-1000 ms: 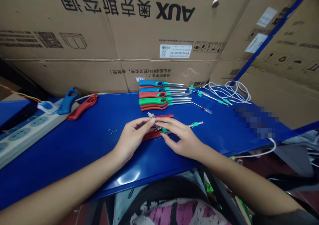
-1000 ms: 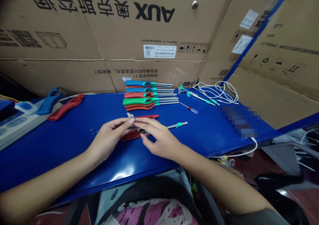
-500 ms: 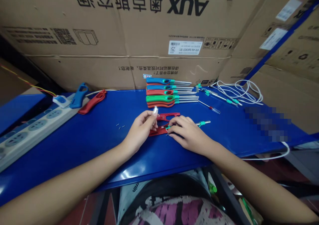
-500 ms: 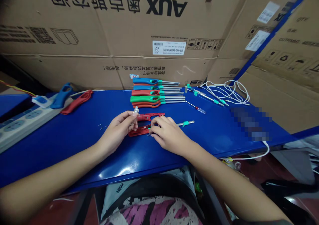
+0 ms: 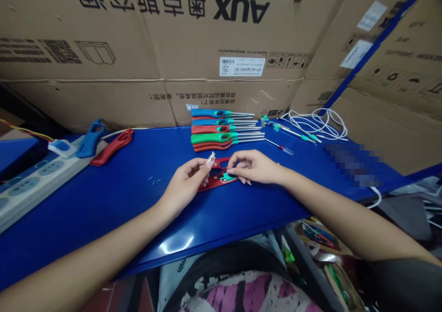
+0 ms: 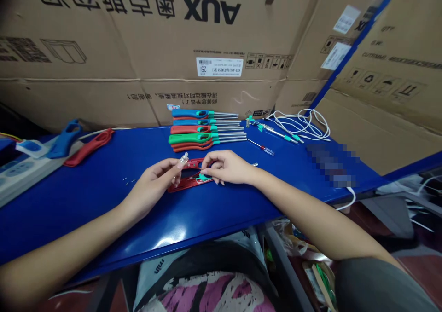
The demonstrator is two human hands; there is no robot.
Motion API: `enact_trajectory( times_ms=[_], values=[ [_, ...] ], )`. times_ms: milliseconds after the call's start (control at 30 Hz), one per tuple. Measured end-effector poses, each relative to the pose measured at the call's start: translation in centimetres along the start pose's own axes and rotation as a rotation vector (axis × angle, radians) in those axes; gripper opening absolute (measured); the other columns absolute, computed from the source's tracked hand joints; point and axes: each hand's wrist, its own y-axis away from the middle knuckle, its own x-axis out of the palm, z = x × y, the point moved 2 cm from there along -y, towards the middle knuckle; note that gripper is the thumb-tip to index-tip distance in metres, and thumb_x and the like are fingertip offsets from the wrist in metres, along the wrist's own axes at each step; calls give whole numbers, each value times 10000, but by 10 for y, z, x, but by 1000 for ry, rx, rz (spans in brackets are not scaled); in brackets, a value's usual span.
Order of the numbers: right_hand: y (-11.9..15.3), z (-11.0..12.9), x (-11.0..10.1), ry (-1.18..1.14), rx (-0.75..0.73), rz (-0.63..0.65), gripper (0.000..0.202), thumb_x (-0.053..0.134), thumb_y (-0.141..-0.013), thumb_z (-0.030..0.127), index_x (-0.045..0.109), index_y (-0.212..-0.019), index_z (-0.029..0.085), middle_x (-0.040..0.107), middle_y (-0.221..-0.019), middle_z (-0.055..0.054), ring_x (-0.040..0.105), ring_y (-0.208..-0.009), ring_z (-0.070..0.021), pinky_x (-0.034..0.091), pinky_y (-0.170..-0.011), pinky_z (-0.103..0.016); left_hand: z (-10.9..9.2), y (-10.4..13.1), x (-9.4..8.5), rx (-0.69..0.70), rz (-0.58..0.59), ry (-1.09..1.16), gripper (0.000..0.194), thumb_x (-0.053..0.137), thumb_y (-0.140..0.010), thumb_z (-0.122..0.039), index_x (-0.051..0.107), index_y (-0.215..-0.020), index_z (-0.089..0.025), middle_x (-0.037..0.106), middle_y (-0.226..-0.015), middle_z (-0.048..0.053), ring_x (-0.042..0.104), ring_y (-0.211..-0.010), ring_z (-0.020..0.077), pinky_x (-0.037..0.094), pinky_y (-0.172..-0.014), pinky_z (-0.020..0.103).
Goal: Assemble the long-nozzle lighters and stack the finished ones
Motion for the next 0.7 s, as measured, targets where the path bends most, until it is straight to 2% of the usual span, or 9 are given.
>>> enact_trajectory(
  times_ms=[100, 233, 367, 533, 700],
  values=[
    [-1, -12, 2, -216, 51, 12, 367, 774, -793, 457, 601, -897, 151, 619, -609, 35, 604, -475, -103, 525, -469, -234, 3, -2, -2, -1, 6, -20, 404, 738, -801, -535, 692, -919, -151, 567, -646, -35, 477, -577, 85, 381, -563, 198],
    [-2, -20, 0, -320, 47, -16, 378, 816, -754, 426, 648, -927, 135, 645, -604, 32, 574, -436, -88, 509, -422, -216, 8, -4, -3, -4, 46, -76, 439, 718, -801, -561, 684, -945, -148, 631, -710, 1, 548, -627, 119, 453, -621, 233],
    [-3, -18, -5, -328, 45, -23, 355, 792, -785, 410, 703, -958, 113, 630, -549, 38, 541, -426, -71, 480, -423, -193, 11, -4, -1, 99, 110, -227, 381, 615, -892, -522, 678, -998, -161, 680, -834, 34, 585, -689, 150, 478, -659, 269],
    [-1, -13, -7, -271, 65, -5, 318, 759, -827, 411, 715, -913, 108, 575, -499, 60, 442, -377, -32, 357, -375, -157, 12, 0, 1, 259, 134, -436, 324, 433, -1017, -413, 661, -1078, -192, 709, -1043, 58, 635, -969, 204, 472, -903, 335],
    [-1, -13, -6, -226, 98, 64, 348, 760, -821, 439, 704, -916, 109, 532, -486, 73, 387, -364, -29, 261, -329, -155, 13, 2, 0, 302, 160, -481, 284, 462, -1015, -413, 617, -1127, -204, 691, -1143, 65, 631, -1053, 221, 477, -918, 346]
  ],
)
